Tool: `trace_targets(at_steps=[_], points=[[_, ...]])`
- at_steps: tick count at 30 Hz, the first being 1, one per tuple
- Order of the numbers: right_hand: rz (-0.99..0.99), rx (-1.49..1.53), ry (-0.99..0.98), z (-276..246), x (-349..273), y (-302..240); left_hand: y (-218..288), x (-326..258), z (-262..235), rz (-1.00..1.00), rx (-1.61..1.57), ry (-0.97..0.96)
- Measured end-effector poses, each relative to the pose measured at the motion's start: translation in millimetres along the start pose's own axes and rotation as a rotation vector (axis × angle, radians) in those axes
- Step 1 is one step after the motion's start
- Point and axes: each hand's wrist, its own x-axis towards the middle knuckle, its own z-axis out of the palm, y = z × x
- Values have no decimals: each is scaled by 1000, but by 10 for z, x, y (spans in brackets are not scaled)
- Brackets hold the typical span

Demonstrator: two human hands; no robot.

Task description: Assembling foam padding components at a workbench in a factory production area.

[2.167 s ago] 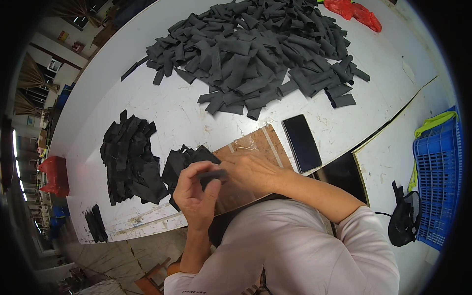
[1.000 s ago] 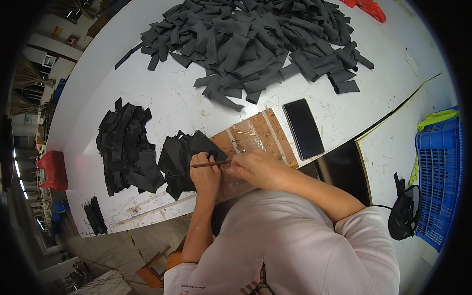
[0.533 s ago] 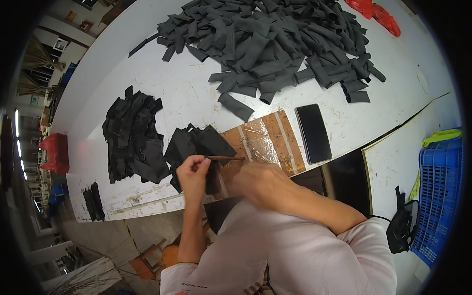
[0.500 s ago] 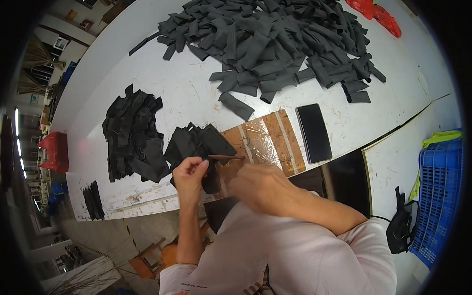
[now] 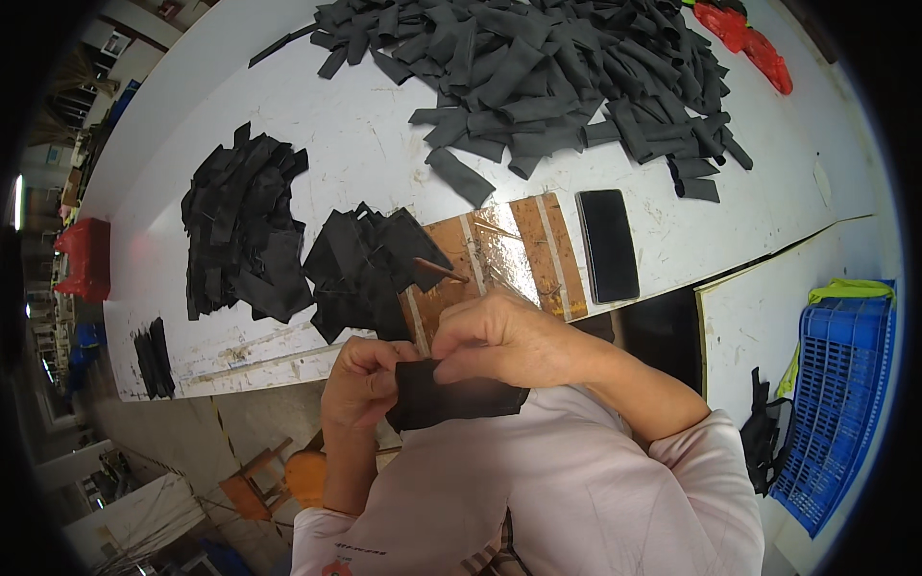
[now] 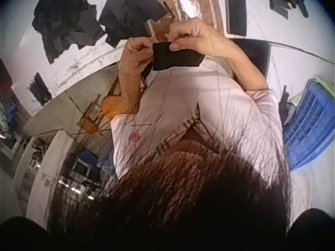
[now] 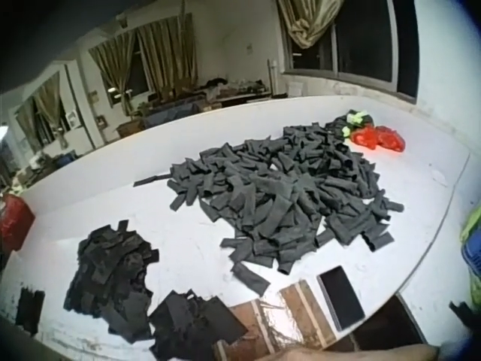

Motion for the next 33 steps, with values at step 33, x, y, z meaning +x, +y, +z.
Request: trace_targets(at_steps=[33], points=[[-198, -485, 428, 322, 125, 243, -266, 140, 284, 445, 1156, 489]])
